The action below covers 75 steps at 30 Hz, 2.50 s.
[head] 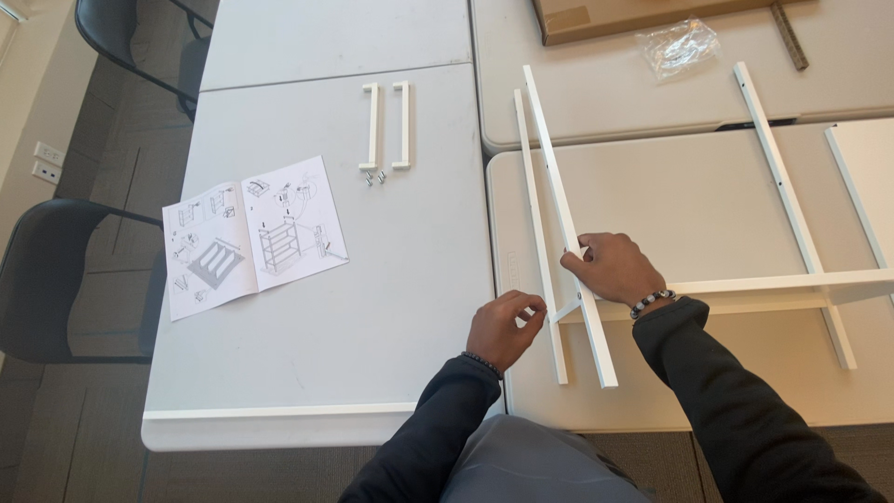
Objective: The person assembles a white shelving unit by connecting vertical side panels to horizontal shelves using cam locks and screws. They align the pieces, insert fasteners, and tighten them by hand while referencing an instruction manual.
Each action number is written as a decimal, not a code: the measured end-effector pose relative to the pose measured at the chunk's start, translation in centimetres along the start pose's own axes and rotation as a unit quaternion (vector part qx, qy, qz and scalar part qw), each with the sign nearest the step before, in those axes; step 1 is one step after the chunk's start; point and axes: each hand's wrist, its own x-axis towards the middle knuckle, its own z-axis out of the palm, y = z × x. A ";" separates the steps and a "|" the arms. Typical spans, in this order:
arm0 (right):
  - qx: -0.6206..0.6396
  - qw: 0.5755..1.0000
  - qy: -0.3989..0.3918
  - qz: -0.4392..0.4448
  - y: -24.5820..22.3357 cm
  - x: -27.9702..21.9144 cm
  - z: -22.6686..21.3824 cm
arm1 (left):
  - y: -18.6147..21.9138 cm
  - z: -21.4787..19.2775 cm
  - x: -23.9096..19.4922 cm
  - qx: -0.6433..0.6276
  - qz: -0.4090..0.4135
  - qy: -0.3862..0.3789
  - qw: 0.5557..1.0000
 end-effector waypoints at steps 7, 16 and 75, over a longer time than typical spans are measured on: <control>-0.034 0.999 0.022 0.014 -1.7 -0.5 -0.9 | -0.4 -4.0 -1.6 -0.050 -0.041 0.062 0.996; -0.043 0.997 0.058 0.008 -2.6 0.4 -1.1 | -0.4 -8.2 -3.1 -0.070 -0.114 0.114 0.984; 0.376 0.871 0.314 0.035 6.7 -32.7 4.1 | 21.7 2.5 -9.1 -0.288 -0.086 -0.255 0.919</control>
